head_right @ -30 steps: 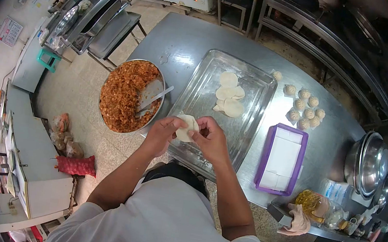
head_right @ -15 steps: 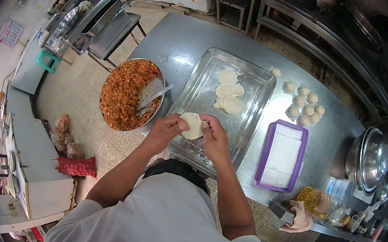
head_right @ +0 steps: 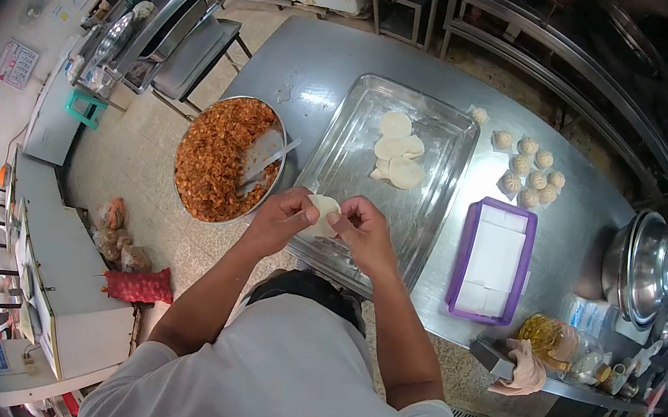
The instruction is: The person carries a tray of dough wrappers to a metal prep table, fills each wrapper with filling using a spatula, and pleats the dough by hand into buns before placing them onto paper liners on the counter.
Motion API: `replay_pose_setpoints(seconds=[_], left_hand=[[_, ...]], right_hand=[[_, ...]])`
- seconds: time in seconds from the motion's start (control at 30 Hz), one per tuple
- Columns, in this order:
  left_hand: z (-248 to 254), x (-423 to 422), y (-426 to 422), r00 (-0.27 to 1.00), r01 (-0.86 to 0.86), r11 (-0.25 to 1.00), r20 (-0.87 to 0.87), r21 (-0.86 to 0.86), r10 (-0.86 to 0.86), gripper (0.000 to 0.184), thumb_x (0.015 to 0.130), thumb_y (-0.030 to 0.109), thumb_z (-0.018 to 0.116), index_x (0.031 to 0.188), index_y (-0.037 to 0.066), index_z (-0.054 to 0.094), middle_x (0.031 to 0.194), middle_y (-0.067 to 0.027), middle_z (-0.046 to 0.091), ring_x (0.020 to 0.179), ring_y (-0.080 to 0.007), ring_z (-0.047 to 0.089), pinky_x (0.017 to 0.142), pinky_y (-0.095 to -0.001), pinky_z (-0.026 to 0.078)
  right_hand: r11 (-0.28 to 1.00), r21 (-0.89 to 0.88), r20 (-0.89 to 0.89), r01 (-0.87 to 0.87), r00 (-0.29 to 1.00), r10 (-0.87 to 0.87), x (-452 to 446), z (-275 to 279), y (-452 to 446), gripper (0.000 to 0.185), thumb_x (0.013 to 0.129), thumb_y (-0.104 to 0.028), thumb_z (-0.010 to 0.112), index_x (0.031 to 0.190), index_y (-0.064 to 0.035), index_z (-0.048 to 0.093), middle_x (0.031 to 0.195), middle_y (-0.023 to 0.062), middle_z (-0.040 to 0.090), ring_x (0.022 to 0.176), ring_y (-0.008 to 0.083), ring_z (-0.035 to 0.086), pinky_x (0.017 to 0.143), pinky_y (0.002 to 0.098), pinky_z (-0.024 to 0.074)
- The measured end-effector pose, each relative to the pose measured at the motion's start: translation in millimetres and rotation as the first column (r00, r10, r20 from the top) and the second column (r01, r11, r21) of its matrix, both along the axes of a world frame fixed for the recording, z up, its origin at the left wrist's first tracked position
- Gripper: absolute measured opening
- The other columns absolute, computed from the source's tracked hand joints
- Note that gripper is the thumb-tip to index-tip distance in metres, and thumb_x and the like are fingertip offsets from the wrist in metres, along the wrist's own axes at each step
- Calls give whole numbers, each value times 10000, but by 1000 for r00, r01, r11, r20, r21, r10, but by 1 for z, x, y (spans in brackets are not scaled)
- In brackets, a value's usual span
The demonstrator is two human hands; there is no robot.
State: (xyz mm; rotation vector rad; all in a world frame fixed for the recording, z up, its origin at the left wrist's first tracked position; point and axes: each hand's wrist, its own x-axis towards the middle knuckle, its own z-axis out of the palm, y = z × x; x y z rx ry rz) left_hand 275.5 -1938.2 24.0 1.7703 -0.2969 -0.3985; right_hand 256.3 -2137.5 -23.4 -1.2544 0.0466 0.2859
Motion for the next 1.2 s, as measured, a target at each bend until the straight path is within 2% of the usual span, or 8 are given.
replay_pose_setpoints(seconds=[0.07,0.23,0.43,0.73,0.97,1.13,1.17,1.2], left_hand=[[2,-2,-1,999,-17,1000,31,4,17,261,943,270,661,833,34,635,937,-32,552,874,-128,521,801,-275,406],[-11,-8,5,990,-143,984,1,-102,144,268,939,273,667,837,28,631,947,-41,533,902,-143,516,818,-281,404],[-3,-16,4,989,-139,984,31,-112,143,203,940,221,657,927,19,662,1023,-43,548,953,-145,526,877,-292,402],[-19,-27,15,971,-235,932,-96,-274,217,227,963,212,633,997,-1,703,1072,-67,588,966,-144,574,876,-278,436],[-37,-41,38,896,-348,803,-423,-484,133,223,957,203,645,1082,19,657,1032,-52,639,972,-131,597,888,-303,459],[-44,-36,71,919,-380,727,-320,-571,229,153,933,131,672,1052,43,633,1035,-53,638,965,-136,603,878,-340,490],[-42,-35,81,915,-400,833,-220,-382,339,181,913,102,685,1078,52,631,1034,-64,647,961,-160,618,864,-352,505],[-38,-33,91,904,-427,888,-98,-173,415,222,893,73,697,1103,60,628,1033,-76,655,956,-184,632,849,-364,520]], right_hand=[[994,-105,3,-33,999,33,0,1,3,71,971,-84,586,994,-18,599,876,28,619,803,91,592,705,254,524],[979,198,-42,53,998,-46,-4,-2,10,126,948,-51,601,1063,0,600,899,37,624,792,100,596,724,269,536],[997,77,41,4,999,-7,-6,-1,19,176,928,24,568,1102,13,595,963,61,641,850,119,615,748,279,539],[981,184,48,62,996,-72,-12,0,33,242,905,81,555,1137,19,585,994,70,651,872,117,617,772,272,532],[963,250,-6,104,994,-106,-15,-10,49,235,897,41,617,1128,4,592,954,46,648,829,102,611,745,247,516],[987,-121,116,-103,986,117,0,-2,67,251,877,5,660,1117,2,586,953,53,648,819,118,618,746,267,523],[987,-127,121,-102,986,117,10,-2,72,251,877,5,660,1117,2,586,953,53,648,819,118,618,746,267,523],[909,-417,244,-25,960,139,23,3,79,279,867,-2,665,1133,2,579,988,77,651,869,162,633,784,299,523]])
